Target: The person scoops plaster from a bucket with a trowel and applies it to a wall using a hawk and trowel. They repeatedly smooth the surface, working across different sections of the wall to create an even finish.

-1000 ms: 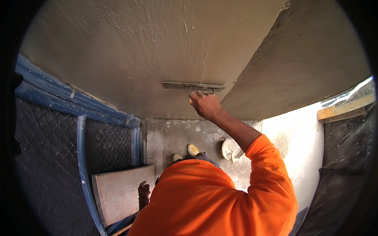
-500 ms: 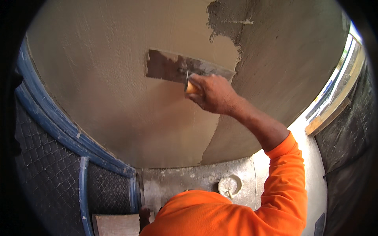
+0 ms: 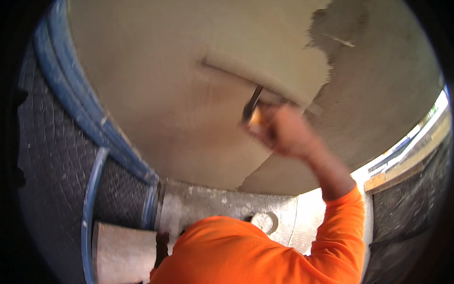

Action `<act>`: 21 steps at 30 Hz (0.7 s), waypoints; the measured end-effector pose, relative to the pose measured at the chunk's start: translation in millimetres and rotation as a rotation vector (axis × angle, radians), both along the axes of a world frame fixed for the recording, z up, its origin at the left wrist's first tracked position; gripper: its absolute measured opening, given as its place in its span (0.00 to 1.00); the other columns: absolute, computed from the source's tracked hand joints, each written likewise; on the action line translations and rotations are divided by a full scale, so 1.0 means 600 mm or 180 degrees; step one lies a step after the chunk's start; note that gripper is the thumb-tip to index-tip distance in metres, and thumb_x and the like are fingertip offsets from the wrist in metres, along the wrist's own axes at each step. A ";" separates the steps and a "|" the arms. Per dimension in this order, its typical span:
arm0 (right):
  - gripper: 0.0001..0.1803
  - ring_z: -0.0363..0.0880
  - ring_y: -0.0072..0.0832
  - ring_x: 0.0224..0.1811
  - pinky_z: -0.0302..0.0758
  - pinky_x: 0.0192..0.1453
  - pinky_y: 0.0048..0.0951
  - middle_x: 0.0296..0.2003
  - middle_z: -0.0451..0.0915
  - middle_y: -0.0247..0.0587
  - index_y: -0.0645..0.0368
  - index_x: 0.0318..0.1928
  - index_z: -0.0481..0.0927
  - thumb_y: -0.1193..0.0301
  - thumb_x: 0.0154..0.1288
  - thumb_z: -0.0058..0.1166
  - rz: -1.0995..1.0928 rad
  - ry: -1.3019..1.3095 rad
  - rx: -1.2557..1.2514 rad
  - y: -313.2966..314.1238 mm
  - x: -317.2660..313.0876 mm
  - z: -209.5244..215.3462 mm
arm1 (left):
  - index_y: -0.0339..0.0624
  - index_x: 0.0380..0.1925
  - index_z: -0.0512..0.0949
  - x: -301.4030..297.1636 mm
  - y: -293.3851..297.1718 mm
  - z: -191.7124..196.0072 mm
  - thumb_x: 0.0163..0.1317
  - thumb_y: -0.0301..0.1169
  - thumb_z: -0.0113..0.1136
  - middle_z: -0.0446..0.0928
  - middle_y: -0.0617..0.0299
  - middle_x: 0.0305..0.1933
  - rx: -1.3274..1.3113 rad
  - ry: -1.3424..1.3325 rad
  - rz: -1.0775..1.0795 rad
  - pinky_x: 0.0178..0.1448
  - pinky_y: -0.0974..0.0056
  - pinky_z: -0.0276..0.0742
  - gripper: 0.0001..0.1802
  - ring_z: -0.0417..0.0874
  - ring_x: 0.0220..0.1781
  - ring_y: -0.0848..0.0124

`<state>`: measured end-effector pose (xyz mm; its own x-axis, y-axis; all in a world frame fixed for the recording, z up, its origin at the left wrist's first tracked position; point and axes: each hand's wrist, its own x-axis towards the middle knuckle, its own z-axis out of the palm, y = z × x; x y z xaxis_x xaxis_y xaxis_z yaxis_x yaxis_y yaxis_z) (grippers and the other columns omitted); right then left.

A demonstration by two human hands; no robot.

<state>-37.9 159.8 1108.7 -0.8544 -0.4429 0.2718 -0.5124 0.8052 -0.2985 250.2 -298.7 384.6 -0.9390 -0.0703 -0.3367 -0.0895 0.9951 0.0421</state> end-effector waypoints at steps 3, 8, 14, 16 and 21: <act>0.25 0.86 0.55 0.35 0.80 0.40 0.55 0.33 0.86 0.55 0.57 0.48 0.77 0.46 0.74 0.52 0.0184 -0.0803 0.0929 -0.064 0.014 -0.286 | 0.35 0.42 0.81 0.024 0.021 0.034 0.60 0.37 0.61 0.84 0.42 0.42 0.0855 0.0312 0.0657 0.58 0.45 0.80 0.17 0.84 0.49 0.42; 0.24 0.86 0.56 0.42 0.82 0.44 0.55 0.40 0.87 0.54 0.57 0.55 0.71 0.50 0.74 0.52 0.0350 -0.1436 0.1386 -0.132 -0.026 -0.665 | 0.43 0.55 0.82 0.108 0.056 0.132 0.59 0.34 0.63 0.86 0.44 0.49 0.2513 0.0275 0.2709 0.59 0.54 0.82 0.23 0.87 0.53 0.53; 0.25 0.86 0.54 0.46 0.82 0.47 0.54 0.43 0.87 0.56 0.58 0.57 0.70 0.50 0.74 0.51 0.0103 -0.1459 0.1233 -0.167 -0.126 -0.785 | 0.47 0.54 0.83 0.234 0.016 0.192 0.60 0.35 0.63 0.86 0.44 0.46 0.1862 -0.0139 0.3230 0.56 0.55 0.83 0.21 0.88 0.50 0.55; 0.26 0.86 0.53 0.46 0.82 0.48 0.54 0.42 0.87 0.55 0.59 0.56 0.72 0.50 0.74 0.52 -0.0006 -0.1490 0.1151 -0.174 -0.148 -0.770 | 0.47 0.54 0.83 0.271 0.009 0.190 0.60 0.35 0.65 0.87 0.47 0.38 0.1841 -0.0030 0.3408 0.45 0.53 0.84 0.21 0.88 0.37 0.56; 0.24 0.87 0.52 0.47 0.82 0.49 0.51 0.44 0.87 0.53 0.58 0.55 0.74 0.52 0.73 0.54 0.0109 -0.1436 0.1093 -0.184 -0.158 -0.676 | 0.45 0.50 0.84 0.285 0.000 0.154 0.57 0.34 0.69 0.87 0.54 0.32 0.1919 -0.0393 0.3708 0.41 0.56 0.84 0.19 0.88 0.34 0.62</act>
